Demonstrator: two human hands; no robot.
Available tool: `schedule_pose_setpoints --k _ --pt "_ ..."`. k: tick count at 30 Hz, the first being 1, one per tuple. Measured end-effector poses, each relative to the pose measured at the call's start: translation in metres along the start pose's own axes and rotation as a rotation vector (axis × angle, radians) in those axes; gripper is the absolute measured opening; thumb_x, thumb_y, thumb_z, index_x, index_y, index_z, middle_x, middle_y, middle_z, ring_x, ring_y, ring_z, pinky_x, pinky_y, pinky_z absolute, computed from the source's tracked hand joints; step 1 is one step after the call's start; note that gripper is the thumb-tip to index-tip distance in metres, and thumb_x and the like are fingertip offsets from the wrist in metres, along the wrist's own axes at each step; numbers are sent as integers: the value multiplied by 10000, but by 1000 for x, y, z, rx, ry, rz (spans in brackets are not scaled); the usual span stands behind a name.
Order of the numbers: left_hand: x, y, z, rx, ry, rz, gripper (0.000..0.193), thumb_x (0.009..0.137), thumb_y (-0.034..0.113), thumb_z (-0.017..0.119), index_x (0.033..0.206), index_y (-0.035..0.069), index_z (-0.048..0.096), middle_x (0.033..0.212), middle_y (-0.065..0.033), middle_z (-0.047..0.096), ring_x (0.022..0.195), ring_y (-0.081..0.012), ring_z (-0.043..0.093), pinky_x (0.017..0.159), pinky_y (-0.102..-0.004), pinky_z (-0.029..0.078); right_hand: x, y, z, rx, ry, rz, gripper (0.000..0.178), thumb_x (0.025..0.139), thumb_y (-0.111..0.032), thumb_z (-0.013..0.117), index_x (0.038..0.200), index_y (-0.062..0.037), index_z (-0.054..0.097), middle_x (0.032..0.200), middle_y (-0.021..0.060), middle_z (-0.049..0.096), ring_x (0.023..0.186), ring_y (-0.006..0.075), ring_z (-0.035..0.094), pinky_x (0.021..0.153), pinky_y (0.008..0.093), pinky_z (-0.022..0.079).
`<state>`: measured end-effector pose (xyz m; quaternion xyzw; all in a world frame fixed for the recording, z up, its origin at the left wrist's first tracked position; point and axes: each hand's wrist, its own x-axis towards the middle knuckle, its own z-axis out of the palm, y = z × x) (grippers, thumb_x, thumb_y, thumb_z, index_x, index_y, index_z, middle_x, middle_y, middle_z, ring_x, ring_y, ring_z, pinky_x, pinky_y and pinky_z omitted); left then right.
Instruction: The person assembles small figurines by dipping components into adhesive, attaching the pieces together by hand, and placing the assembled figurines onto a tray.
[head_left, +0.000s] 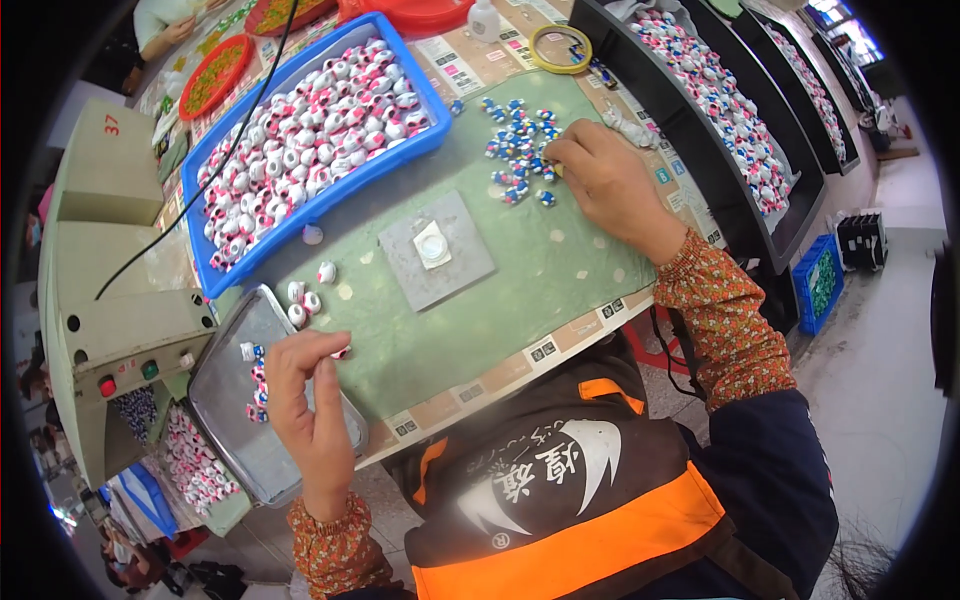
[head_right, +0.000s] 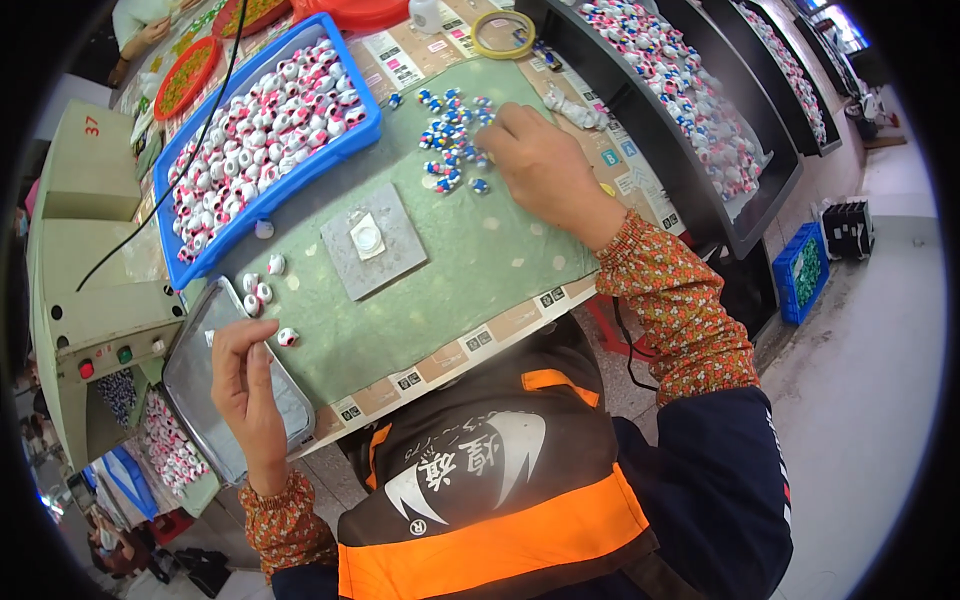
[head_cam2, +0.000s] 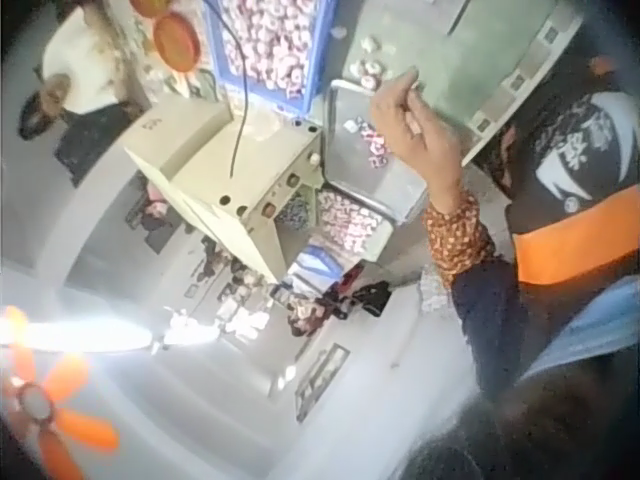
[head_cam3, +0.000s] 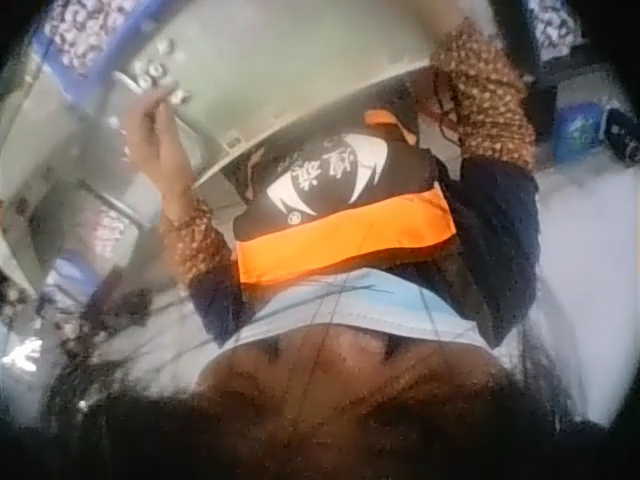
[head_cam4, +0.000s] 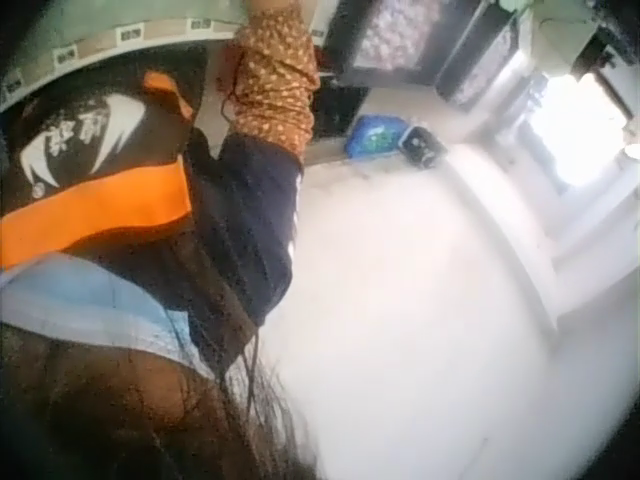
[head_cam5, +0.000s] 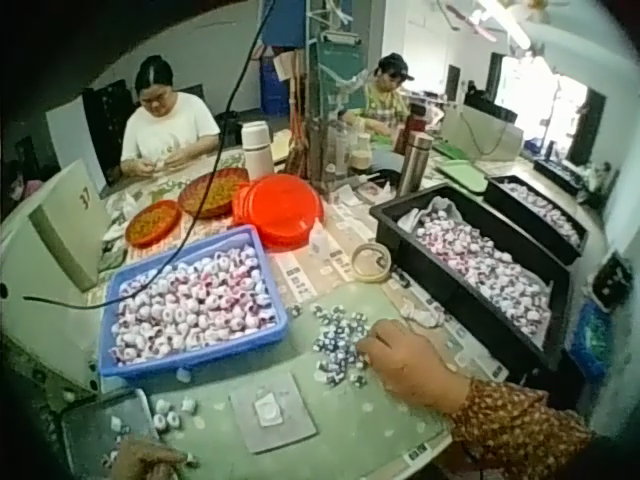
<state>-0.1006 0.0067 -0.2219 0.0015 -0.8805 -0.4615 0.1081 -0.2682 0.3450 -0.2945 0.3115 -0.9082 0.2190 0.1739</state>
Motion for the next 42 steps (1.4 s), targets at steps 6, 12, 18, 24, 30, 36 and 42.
schedule_pose_setpoints --k 6,12,18,24,30,36,42 --pt "-27 -39 -21 1 104 -84 190 1018 89 512 1095 39 678 1104 -23 613 987 -102 557 772 -248 446 2 -11 -14 -23 -105 42 185 833 52 606 1000 -27 596 987 144 581 953 356 606 809 430 490" --pt "-13 -53 -20 -30 178 -166 192 1025 130 533 1114 59 688 1055 -2 659 936 -78 577 745 -234 436 2 -14 -8 110 -131 103 217 856 21 622 1065 -35 608 986 145 605 954 347 619 818 426 495" --pt "14 -60 -10 326 202 -84 120 967 132 596 1030 81 685 975 -112 641 886 -282 601 786 -381 465 -2 -14 -5 46 -159 91 247 846 42 605 1085 -6 568 1026 170 586 977 364 604 845 423 492" --pt "32 -68 9 860 106 24 188 921 255 678 1019 94 663 932 -106 591 900 -313 566 740 -452 462 -6 -37 -24 -113 -207 -85 309 810 13 605 1109 -28 541 1065 179 560 1021 365 580 858 446 486" --pt "35 -72 14 842 48 31 250 894 264 710 1014 59 631 974 -117 575 924 -321 563 765 -450 461 -17 -61 -21 -9 -433 -214 345 777 2 646 1106 -43 553 1061 154 563 1011 354 578 870 438 486" --pt "31 -71 13 674 55 58 207 943 211 673 1031 37 602 960 -116 581 910 -300 570 790 -416 468 -21 -64 -24 271 -387 -19 383 796 -4 675 1159 -55 560 1067 129 569 984 321 583 849 420 490" --pt "9 -60 -4 -345 35 -305 204 1061 253 544 1166 78 551 975 -20 584 786 -35 512 647 -189 404 -34 -67 -26 358 -418 291 295 847 -44 678 1127 -33 584 985 124 579 887 312 600 782 414 499"
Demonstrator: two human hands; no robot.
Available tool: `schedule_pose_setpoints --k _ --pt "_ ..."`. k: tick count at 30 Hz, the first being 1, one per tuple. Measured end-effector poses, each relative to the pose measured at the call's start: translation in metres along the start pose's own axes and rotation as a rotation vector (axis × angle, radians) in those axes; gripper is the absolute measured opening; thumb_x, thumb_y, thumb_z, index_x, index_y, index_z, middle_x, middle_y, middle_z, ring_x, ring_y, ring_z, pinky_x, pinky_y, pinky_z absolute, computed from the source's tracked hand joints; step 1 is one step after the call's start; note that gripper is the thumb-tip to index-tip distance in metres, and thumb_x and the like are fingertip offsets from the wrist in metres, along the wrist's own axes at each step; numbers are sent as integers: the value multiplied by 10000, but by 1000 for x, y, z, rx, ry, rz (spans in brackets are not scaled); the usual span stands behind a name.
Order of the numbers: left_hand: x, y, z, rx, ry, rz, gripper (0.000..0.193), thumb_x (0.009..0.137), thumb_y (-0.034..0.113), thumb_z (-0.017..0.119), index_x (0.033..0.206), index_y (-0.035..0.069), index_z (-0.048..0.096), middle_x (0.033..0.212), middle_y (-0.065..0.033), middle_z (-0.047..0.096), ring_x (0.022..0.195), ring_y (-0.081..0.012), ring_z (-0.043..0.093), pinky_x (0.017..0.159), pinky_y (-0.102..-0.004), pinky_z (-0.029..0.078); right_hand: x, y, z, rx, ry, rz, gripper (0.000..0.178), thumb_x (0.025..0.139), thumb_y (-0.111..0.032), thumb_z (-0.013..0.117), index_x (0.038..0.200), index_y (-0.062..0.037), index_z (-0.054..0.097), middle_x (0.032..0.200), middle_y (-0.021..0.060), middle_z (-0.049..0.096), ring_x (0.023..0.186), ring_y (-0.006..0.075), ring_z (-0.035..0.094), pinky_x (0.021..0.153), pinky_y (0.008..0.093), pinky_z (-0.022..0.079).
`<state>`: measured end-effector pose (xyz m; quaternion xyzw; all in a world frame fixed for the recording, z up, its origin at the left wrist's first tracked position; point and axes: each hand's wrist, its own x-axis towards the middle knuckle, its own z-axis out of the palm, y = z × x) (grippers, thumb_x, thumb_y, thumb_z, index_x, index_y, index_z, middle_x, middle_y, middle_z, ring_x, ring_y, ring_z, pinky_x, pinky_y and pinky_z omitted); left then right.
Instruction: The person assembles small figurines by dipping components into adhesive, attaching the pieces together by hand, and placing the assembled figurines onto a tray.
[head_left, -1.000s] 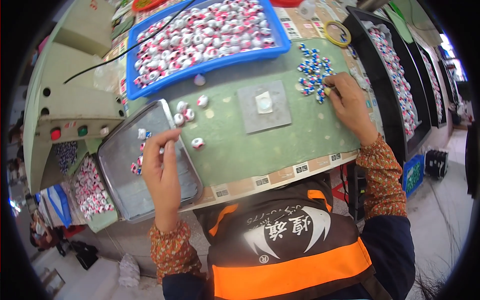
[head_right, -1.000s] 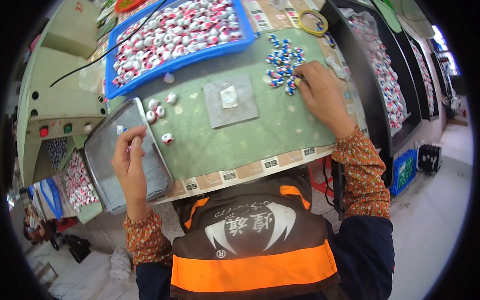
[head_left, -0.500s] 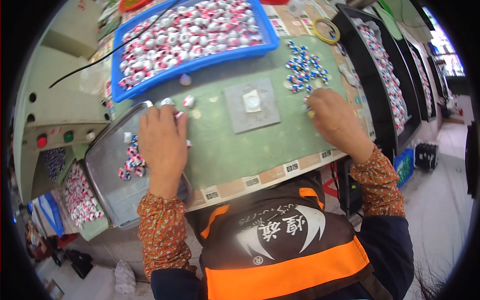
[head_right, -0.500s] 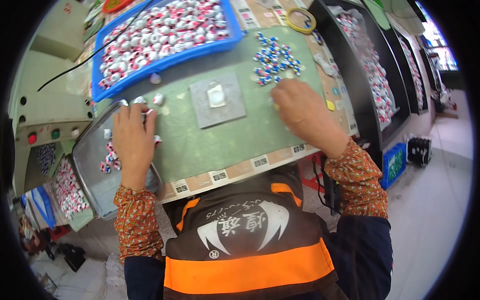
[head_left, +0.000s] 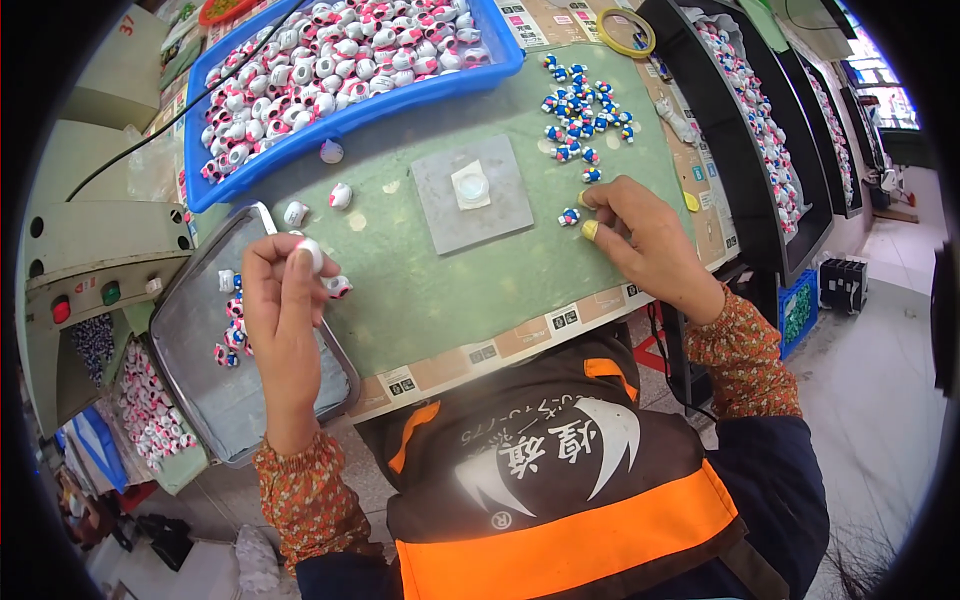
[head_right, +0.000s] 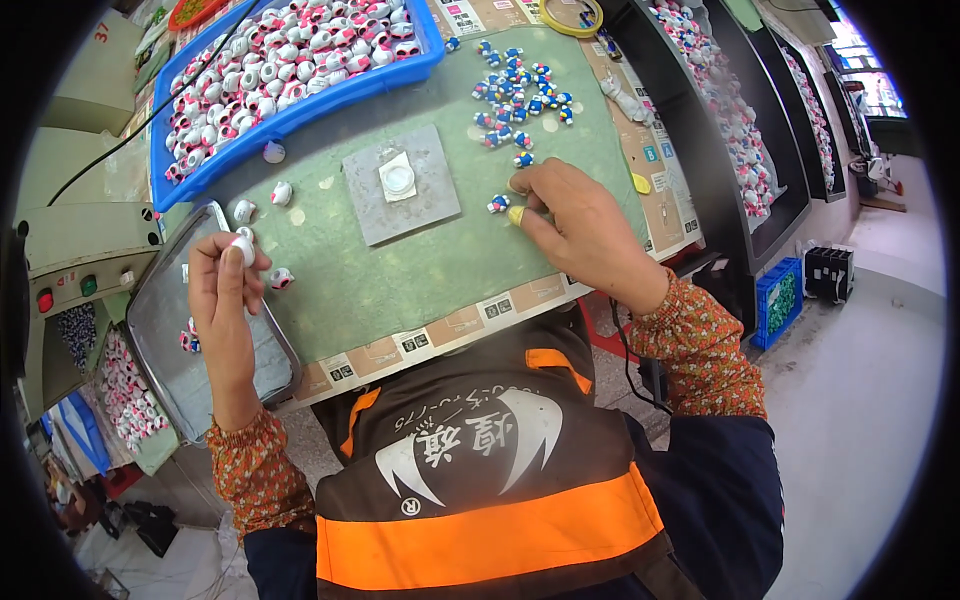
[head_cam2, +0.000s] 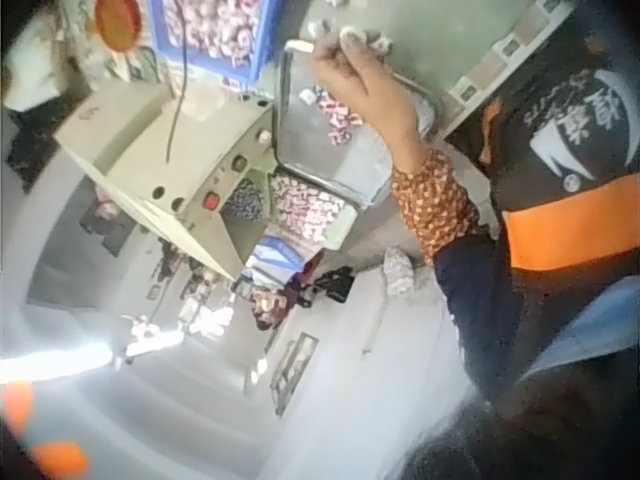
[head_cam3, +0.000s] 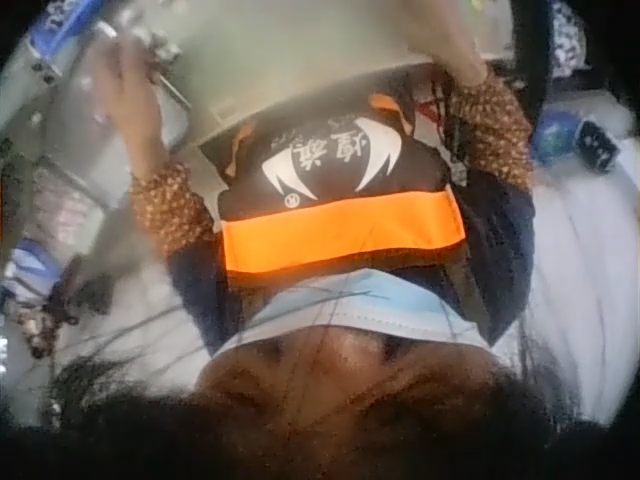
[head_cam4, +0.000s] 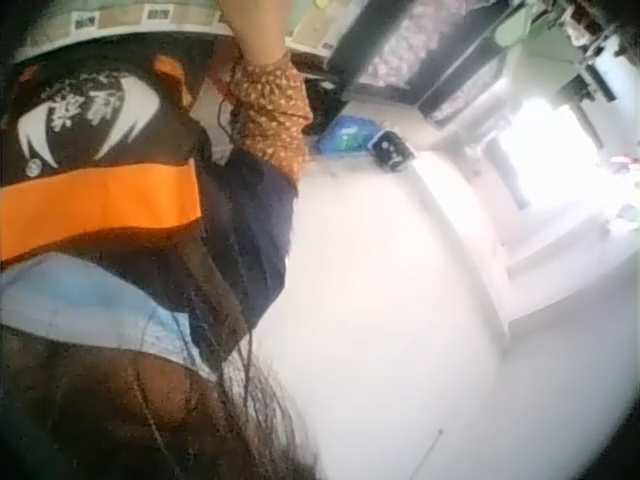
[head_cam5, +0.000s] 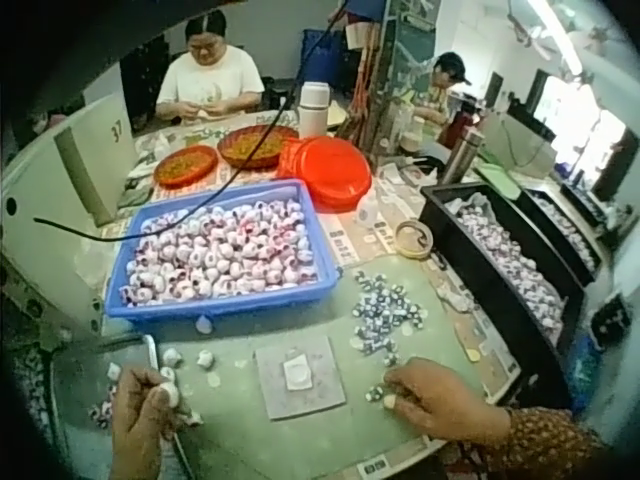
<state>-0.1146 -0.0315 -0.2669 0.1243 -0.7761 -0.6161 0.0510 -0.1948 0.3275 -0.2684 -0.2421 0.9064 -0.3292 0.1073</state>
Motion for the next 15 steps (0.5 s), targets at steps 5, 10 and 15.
schedule_pose_setpoints --k 5,10,15 --pt "-32 12 23 -626 -121 -265 195 1028 187 576 1183 82 523 1080 -74 616 844 -74 549 666 -211 443 -1 -8 19 -253 185 -131 264 856 1 675 1111 -7 607 914 124 586 837 283 604 726 379 490" --pt "-47 0 46 -1014 -227 -433 323 1011 159 584 1313 75 508 1214 -102 603 919 -120 580 700 -234 489 2 -20 28 -232 136 -173 280 825 23 664 1092 -18 592 932 146 576 872 337 601 742 427 488" --pt "-53 0 58 -1022 -230 -540 529 1029 161 560 1507 15 388 1340 -149 592 924 -144 624 714 -245 535 7 -28 35 -297 87 -345 274 815 25 636 1079 -19 577 940 144 564 893 342 588 752 432 488"
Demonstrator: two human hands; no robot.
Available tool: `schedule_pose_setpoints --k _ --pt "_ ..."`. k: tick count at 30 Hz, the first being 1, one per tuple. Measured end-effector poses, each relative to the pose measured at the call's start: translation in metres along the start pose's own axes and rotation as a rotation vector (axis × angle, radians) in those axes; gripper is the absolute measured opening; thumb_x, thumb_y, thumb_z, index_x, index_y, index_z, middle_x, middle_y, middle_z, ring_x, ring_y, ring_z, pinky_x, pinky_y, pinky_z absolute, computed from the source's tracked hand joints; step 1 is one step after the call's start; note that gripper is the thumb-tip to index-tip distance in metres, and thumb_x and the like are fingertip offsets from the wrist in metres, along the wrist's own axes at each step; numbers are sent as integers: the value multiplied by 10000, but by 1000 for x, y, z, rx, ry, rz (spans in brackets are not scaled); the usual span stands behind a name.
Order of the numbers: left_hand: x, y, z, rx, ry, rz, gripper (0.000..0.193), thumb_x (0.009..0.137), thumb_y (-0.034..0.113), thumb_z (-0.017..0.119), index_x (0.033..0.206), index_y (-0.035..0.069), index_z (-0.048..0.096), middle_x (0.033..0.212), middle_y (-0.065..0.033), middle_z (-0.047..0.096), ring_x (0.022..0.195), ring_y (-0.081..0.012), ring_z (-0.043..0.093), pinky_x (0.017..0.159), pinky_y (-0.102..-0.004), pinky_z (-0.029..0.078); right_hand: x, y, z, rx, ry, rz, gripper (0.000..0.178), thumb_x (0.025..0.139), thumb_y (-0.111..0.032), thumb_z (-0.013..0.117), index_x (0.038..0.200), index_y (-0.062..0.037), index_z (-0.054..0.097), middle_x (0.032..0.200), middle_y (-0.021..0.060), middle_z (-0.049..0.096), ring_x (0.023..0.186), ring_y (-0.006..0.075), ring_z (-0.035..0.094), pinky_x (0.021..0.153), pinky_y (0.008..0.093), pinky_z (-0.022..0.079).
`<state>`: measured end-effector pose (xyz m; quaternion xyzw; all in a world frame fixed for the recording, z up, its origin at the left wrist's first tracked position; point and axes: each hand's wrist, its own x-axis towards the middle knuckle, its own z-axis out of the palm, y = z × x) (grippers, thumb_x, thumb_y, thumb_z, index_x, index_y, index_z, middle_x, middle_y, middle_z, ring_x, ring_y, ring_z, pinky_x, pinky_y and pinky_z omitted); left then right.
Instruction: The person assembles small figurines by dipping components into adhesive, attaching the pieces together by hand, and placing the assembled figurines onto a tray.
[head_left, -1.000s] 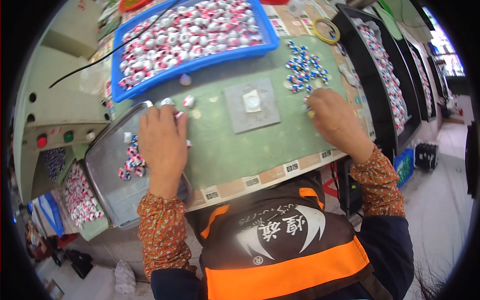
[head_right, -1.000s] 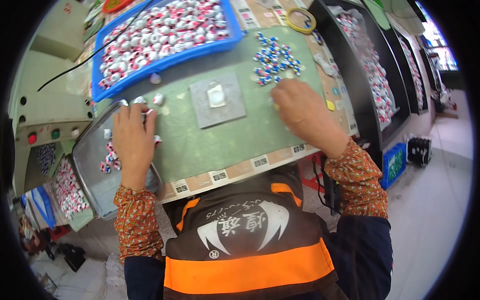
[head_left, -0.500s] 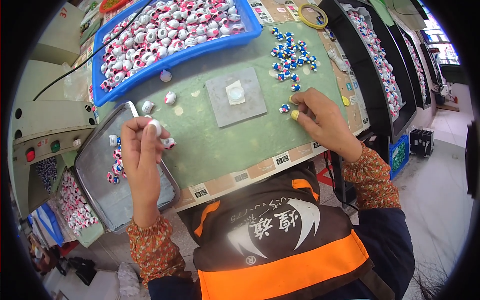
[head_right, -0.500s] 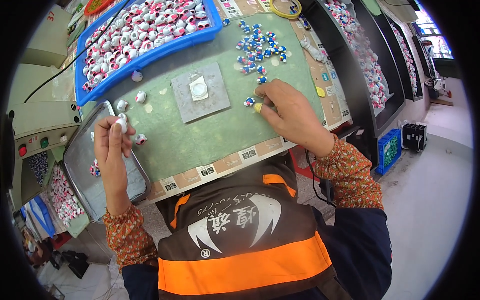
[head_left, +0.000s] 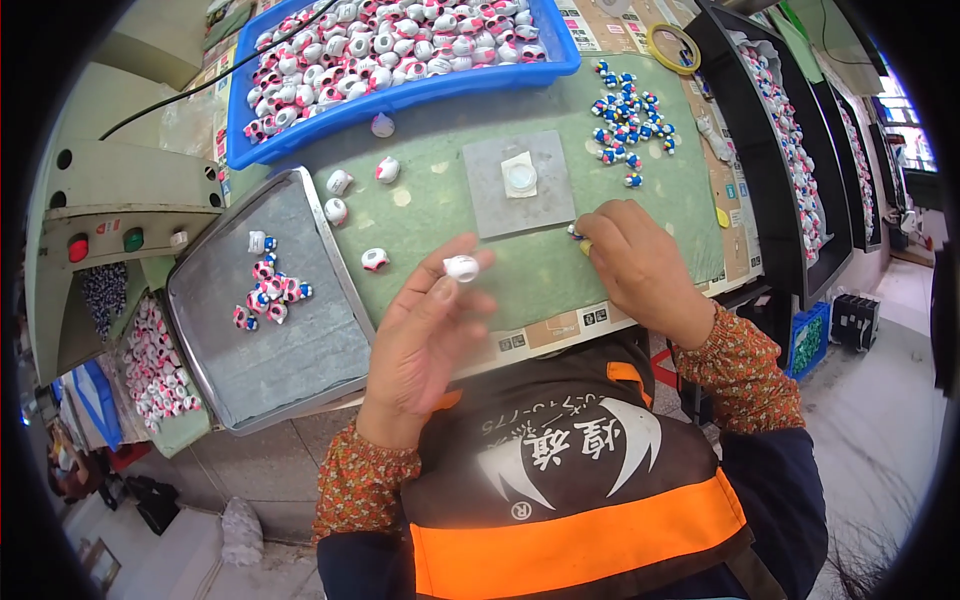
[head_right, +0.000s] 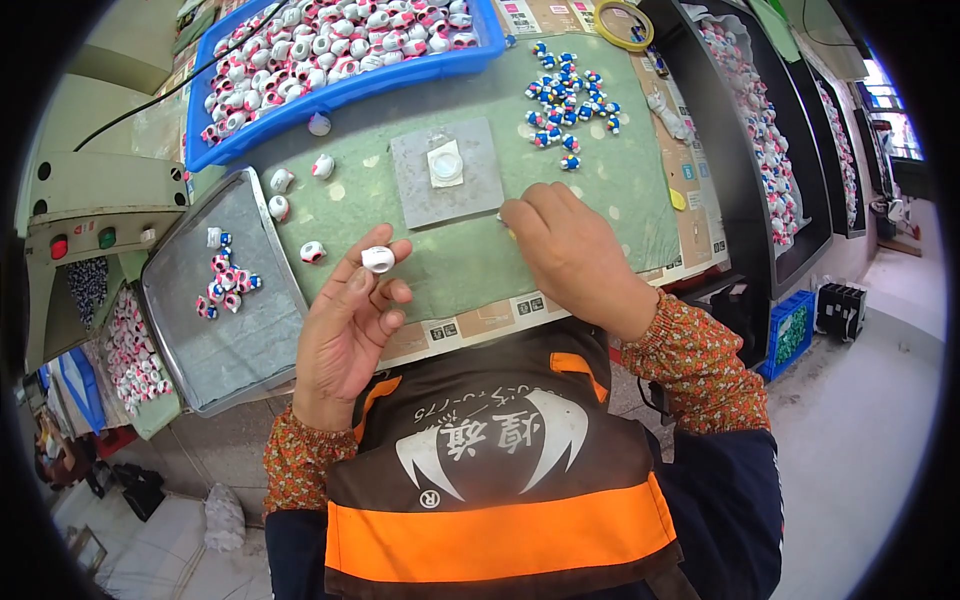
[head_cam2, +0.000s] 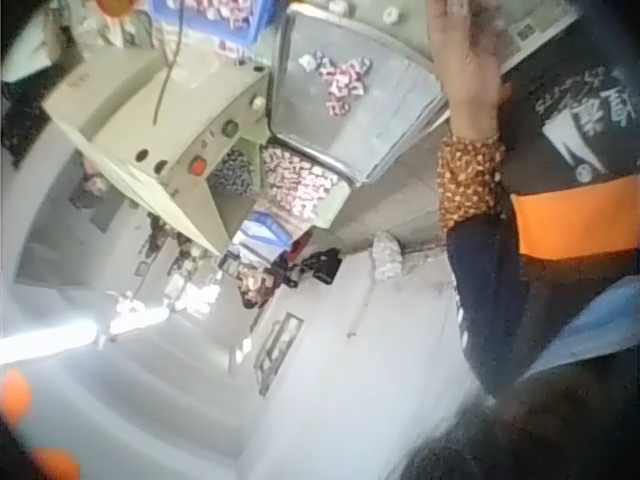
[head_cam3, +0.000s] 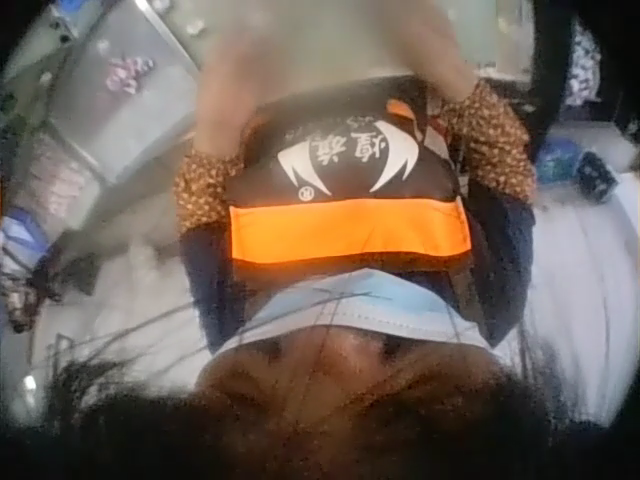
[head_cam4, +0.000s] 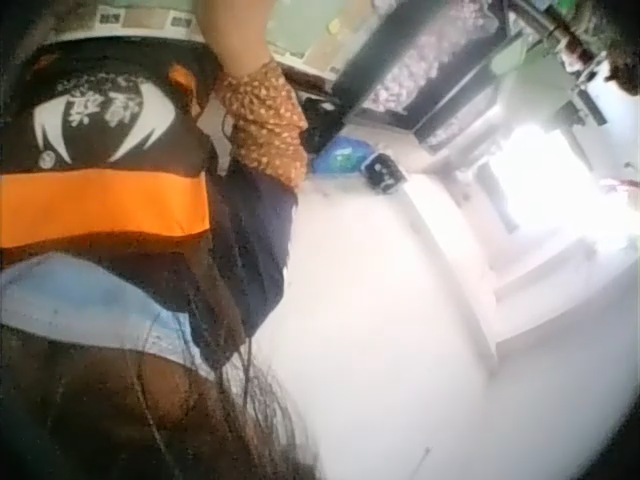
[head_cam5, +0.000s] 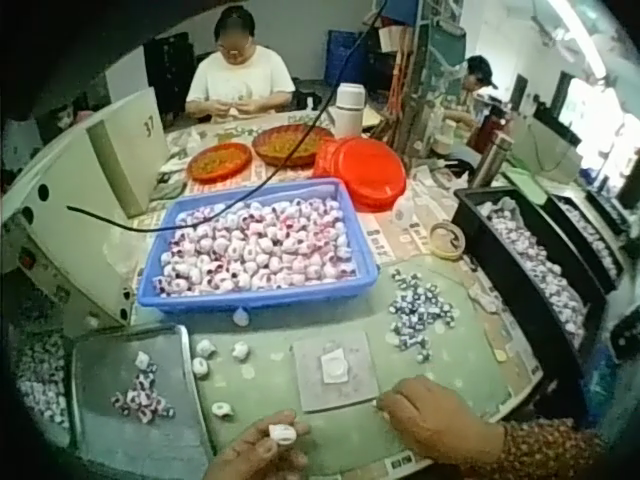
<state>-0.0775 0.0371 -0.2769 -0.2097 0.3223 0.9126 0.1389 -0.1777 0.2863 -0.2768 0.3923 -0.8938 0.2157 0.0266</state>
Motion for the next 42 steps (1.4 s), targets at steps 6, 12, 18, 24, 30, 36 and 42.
schedule_pose_setpoints --k 6,12,18,24,30,36,42 --pt "3 -15 -11 20 2 -42 427 1070 240 503 1418 -5 474 1168 -99 628 833 -122 604 654 -235 517 7 5 -1 111 -55 -14 298 801 43 639 1088 -18 593 960 143 575 895 345 593 761 428 493" --pt "4 -22 -10 81 -5 13 346 1075 305 490 1281 33 542 972 -35 572 779 -104 558 627 -226 466 12 12 -3 289 -106 11 292 793 46 666 1074 -25 625 961 136 579 900 341 603 769 424 500" --pt "6 -27 -9 130 -20 16 343 1066 314 503 1290 54 522 968 -28 566 789 -105 566 636 -230 467 16 15 1 258 -79 -117 240 796 6 676 1028 -29 629 952 129 570 901 323 595 766 420 507" --pt "6 -27 -10 91 -51 19 340 1069 295 492 1315 61 502 974 -30 565 806 -110 582 652 -236 484 14 2 -1 0 -112 -184 276 772 -9 617 1048 -9 603 981 136 573 903 310 590 754 395 517" --pt "6 -28 -3 56 -16 31 349 1069 294 495 1327 59 497 987 -33 568 811 -119 590 673 -245 508 14 -1 1 -74 -89 -157 330 759 10 606 1088 -1 579 1007 140 575 909 314 589 757 390 517" --pt "9 -33 -9 78 -36 39 332 1072 298 490 1299 56 504 972 -28 547 804 -112 573 666 -241 494 26 4 -13 361 -37 95 242 847 54 615 1084 7 596 964 154 612 890 331 612 767 371 507" --pt "16 -38 -3 116 -50 90 326 1075 311 481 1286 64 502 927 -7 495 763 -92 520 631 -231 437 58 13 -7 453 -13 191 176 897 -3 629 1070 10 602 949 170 618 871 351 614 782 395 497"
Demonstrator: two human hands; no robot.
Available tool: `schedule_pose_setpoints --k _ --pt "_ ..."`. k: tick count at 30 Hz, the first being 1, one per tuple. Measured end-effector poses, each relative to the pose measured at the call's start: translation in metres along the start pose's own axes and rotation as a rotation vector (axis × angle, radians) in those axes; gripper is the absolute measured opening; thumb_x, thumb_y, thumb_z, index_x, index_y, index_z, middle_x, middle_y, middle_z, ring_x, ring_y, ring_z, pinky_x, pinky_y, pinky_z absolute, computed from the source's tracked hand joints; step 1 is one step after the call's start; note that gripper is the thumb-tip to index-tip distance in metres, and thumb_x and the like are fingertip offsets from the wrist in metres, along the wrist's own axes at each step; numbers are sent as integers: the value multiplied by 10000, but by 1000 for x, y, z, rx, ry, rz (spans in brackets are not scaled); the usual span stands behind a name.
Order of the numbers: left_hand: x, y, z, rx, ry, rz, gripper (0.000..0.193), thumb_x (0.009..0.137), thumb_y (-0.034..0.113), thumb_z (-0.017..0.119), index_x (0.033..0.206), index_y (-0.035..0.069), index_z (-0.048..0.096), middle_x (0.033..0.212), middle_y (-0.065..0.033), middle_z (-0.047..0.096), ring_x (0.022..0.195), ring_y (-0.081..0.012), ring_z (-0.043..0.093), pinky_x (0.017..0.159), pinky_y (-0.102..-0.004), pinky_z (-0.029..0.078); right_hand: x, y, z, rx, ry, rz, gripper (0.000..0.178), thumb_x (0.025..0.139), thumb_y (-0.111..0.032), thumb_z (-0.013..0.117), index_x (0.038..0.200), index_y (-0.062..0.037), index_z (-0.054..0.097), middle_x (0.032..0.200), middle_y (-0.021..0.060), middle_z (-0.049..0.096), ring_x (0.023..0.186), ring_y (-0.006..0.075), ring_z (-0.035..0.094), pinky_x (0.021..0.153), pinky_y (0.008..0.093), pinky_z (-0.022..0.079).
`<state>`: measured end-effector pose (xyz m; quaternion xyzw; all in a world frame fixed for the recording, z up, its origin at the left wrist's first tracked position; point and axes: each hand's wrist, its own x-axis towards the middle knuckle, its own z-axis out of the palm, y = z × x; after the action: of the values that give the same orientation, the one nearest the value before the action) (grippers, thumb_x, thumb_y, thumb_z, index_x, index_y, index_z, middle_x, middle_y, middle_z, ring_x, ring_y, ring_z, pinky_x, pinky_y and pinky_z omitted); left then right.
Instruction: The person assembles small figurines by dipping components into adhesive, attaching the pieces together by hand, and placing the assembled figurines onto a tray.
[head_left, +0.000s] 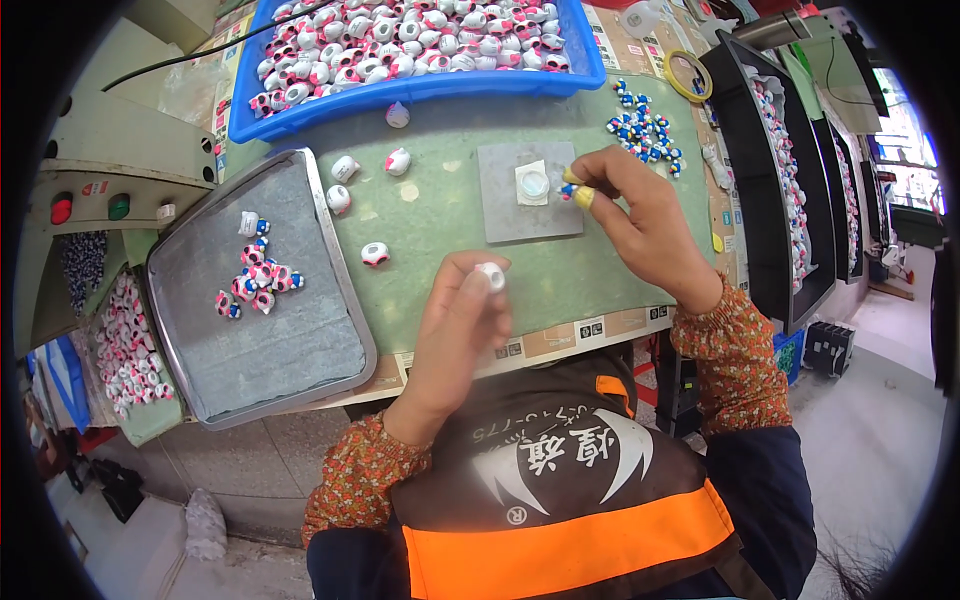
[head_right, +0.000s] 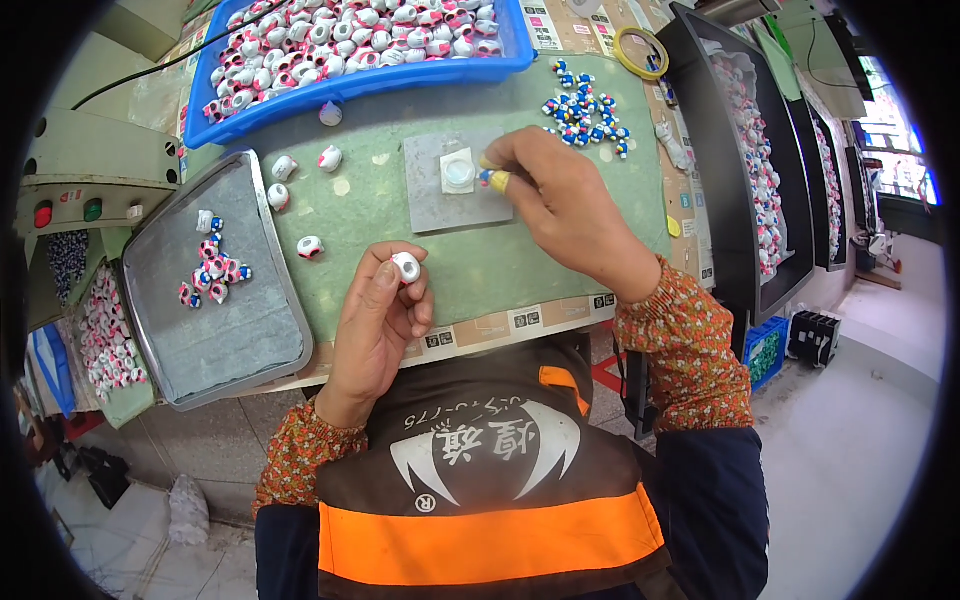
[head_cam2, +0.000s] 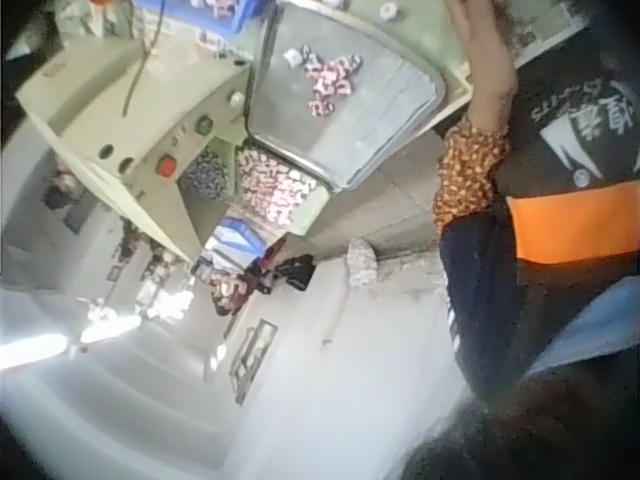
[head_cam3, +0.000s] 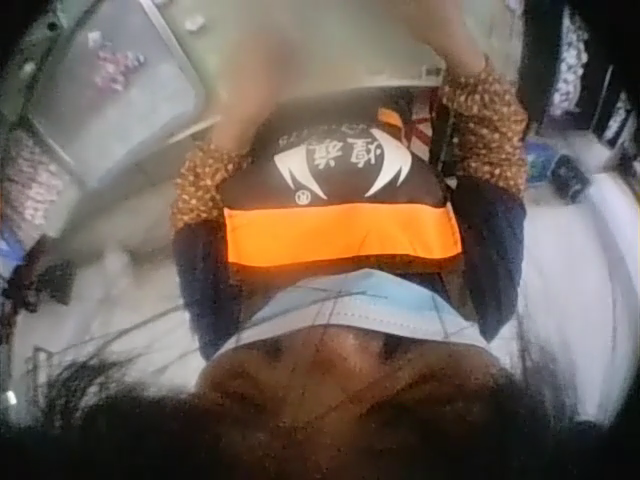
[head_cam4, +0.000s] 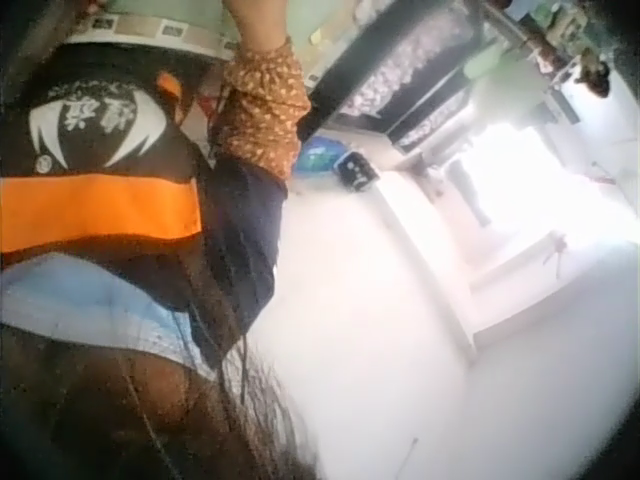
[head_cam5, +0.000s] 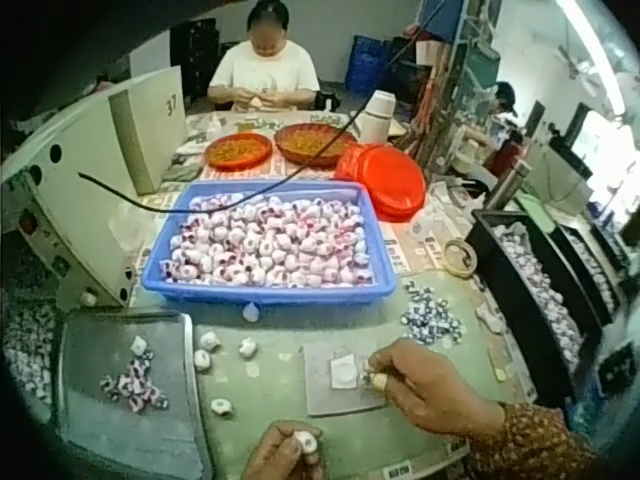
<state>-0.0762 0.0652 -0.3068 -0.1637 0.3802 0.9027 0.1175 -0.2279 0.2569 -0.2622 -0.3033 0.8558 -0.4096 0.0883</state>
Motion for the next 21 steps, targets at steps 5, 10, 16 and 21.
schedule_pose_setpoints --k 5,10,16,21 --pt "6 0 4 -11 -16 37 347 1076 300 474 1338 73 478 936 -5 483 769 -91 515 638 -233 433 18 1 6 -202 -53 -177 182 881 4 595 1063 -6 596 968 176 603 912 385 597 789 433 486" --pt "7 -1 0 -43 -8 76 369 1082 292 461 1385 80 459 958 -5 484 767 -93 516 640 -242 444 28 -2 12 -324 -88 -294 211 841 45 566 1044 -10 574 929 176 555 884 393 562 754 479 456" --pt "8 -1 0 -84 17 108 402 1100 358 414 1368 64 471 949 -14 485 757 -93 510 635 -247 447 29 -12 13 -447 -164 -262 210 864 58 586 1064 -4 574 964 167 563 907 375 572 784 445 458" --pt "10 -1 2 -93 45 134 398 1104 376 396 1325 58 489 927 -22 482 745 -94 498 618 -251 429 36 -11 13 -427 -185 -235 203 856 49 572 1052 -5 567 934 173 559 889 384 572 761 461 461"
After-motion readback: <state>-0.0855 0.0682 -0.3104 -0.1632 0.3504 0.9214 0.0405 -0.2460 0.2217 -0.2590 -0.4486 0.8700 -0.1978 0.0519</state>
